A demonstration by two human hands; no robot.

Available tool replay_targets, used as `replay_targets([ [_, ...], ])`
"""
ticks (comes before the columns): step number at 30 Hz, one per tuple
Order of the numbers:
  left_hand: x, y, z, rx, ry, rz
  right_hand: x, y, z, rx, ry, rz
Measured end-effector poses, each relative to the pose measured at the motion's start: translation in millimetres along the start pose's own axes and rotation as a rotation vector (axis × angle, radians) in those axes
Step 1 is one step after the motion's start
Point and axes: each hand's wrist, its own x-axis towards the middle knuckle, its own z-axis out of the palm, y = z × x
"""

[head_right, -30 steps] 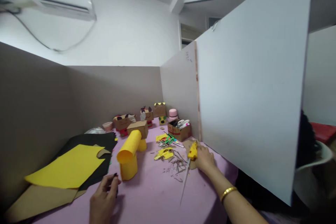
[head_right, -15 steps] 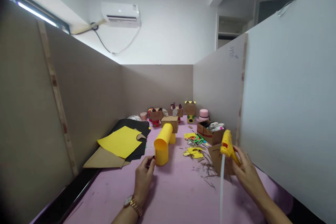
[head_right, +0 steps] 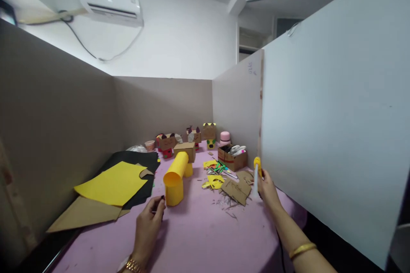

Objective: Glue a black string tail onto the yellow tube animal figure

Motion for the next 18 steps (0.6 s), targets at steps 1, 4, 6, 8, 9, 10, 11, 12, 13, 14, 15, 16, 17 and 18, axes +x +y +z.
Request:
replay_targets([
  [1,0,0,0.6,-0.001,0.007,0.002,-6,-5,0,0.002,-0.019,-0.01],
  [4,-2,0,2.4,0.006,0.03,0.014,-37,-25,18,-0.043,-0.142,-0.078],
  [6,-3,-1,2.9,0.02,0.041,0.021,-64,-39,41,-0.088,-0.241,-0.174],
  [8,-5,-1,2.6,0.036,0.053,0.025,-90,-50,68,-0.13,-0.328,-0.312],
  [9,-5,-2,2.1,0.042,0.06,0.026,-102,-54,81,-0.147,-0.382,-0.383],
  [10,-6,-2,1.5,0.047,0.068,0.026,-112,-57,93,-0.162,-0.431,-0.446],
  [11,-6,-2,0.8,0.05,0.077,0.025,-121,-59,104,-0.178,-0.472,-0.504],
  [12,-6,-3,0.0,0.052,0.084,0.023,-128,-59,114,-0.198,-0.504,-0.554],
  [13,-6,-3,-0.7,0.053,0.092,0.021,-133,-59,122,-0.221,-0.526,-0.597],
  [14,-6,-4,-1.4,0.054,0.098,0.019,-136,-58,129,-0.248,-0.54,-0.632],
  [15,-6,-4,-2.0,0.055,0.102,0.017,-139,-56,134,-0.276,-0.547,-0.66],
  [16,-6,-4,-2.4,0.055,0.104,0.016,-140,-55,138,-0.306,-0.547,-0.682],
  [17,-6,-5,-2.8,0.055,0.105,0.015,-140,-54,141,-0.336,-0.544,-0.698],
  [18,-6,-5,-3.1,0.053,0.105,0.013,-140,-52,143,-0.364,-0.538,-0.709],
])
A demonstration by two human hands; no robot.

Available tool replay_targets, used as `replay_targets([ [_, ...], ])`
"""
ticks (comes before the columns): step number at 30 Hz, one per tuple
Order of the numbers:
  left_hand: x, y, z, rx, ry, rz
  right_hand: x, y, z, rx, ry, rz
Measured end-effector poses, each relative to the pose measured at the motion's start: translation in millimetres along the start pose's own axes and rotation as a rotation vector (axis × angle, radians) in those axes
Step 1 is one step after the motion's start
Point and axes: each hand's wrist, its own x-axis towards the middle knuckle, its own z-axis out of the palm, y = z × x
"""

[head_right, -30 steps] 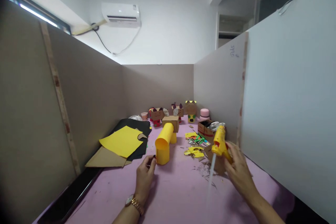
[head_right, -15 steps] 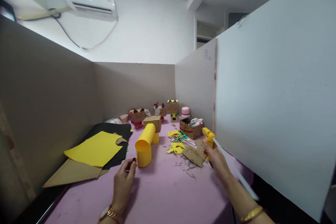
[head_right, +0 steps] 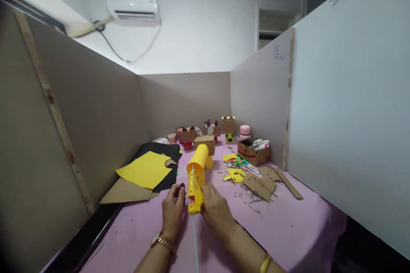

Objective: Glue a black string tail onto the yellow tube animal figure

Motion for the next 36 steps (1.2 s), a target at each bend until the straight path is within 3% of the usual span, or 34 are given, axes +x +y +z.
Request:
replay_targets([
  [15,-2,1,-3.1,-0.061,0.009,-0.014,9,10,10,-0.27,0.001,-0.019],
  [36,0,1,-2.2,-0.059,0.006,-0.008,10,21,18,-0.394,0.024,-0.032],
])
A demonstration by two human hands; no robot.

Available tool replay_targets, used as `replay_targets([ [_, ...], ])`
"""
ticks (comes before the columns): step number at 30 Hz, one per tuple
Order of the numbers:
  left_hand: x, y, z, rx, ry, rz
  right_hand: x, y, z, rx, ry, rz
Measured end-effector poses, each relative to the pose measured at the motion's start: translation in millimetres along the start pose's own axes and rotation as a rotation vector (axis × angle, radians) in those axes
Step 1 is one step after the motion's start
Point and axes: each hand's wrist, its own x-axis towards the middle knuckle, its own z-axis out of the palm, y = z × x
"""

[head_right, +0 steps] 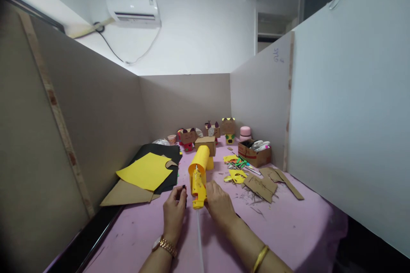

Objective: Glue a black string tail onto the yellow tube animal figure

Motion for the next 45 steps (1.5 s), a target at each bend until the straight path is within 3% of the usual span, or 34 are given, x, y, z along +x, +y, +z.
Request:
replay_targets([
  [45,-1.4,1.2,-0.8,0.0,-0.026,-0.023,3.9,0.0,-4.5,-0.047,-0.023,0.017],
])
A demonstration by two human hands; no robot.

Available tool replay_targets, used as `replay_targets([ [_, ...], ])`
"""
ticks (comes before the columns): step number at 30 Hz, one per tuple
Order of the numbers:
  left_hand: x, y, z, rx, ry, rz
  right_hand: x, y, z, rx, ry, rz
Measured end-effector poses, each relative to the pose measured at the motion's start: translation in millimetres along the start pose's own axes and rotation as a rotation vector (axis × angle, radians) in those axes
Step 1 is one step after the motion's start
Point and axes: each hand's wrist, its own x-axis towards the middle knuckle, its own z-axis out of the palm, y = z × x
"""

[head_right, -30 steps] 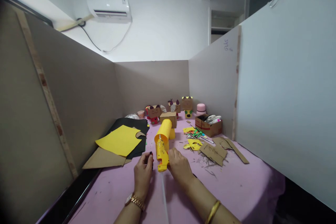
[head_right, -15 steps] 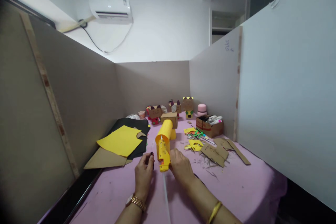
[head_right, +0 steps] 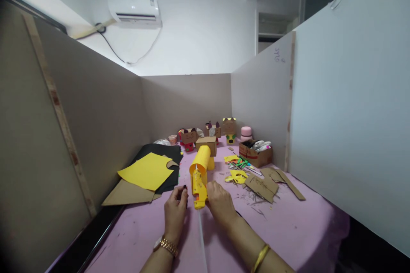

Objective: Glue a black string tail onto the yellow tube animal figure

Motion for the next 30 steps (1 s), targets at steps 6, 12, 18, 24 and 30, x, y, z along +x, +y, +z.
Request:
replay_targets([
  [6,0,1,-1.1,-0.001,0.0,0.004,1,2,-3,-0.013,-0.003,0.013],
  [12,0,0,-0.8,0.002,0.003,0.01,0,3,-4,-0.014,0.012,0.018],
  [18,0,0,0.4,0.001,-0.005,0.005,-1,3,-1,-0.01,0.028,-0.002],
  [24,0,0,0.4,0.003,0.002,0.003,-1,3,-4,0.025,0.036,-0.019],
  [30,-1,2,-0.8,0.004,0.014,0.008,0,1,-15,0.102,0.003,-0.019],
])
